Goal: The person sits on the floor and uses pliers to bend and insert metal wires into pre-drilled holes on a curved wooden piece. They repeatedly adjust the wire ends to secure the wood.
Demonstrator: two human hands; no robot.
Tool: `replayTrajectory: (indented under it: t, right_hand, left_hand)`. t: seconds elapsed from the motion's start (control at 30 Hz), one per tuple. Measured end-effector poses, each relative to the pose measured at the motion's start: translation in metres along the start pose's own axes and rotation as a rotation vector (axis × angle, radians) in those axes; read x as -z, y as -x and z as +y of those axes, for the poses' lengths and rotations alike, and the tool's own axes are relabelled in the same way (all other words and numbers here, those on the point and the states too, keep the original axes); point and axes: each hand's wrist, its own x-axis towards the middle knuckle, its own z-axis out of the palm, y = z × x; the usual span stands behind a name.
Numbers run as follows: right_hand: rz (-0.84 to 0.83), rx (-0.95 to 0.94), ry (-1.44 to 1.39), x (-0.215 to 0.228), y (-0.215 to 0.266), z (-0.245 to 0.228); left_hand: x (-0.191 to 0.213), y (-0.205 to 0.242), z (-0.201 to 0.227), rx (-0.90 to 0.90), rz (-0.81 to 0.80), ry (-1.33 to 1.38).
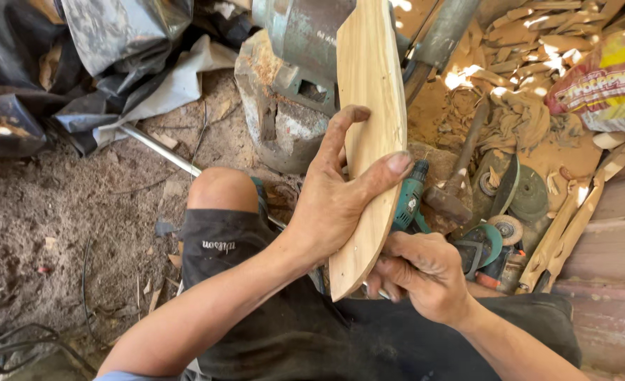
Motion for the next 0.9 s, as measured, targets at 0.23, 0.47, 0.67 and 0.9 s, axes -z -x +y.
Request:
replayTrajectory:
  t: [0.23,0.47,0.67,0.9]
  right_hand:
    - [-0.043,0.092,0.091,0.006,0.001,0.004]
    - [0.131,0.694,0.9,-0.004,-0.003,-0.002]
    - [-0.023,-0.017,0.027,0.006,-0.001,0.002]
    - [-0.087,0.463,0.743,0.011,-0.038,-0.011]
  left_hand:
    - [0.004,0.002,-0.004,-0.041,-0.025,-0.031]
    - [0.002,0.004,-0.012,0.007,-0.012,0.084]
    - [0.008,0.004,-0.017,-0.097,-0.012,0.051]
    - [0.023,-0.008,-0.007,-0.196,-0.039,-0.111]
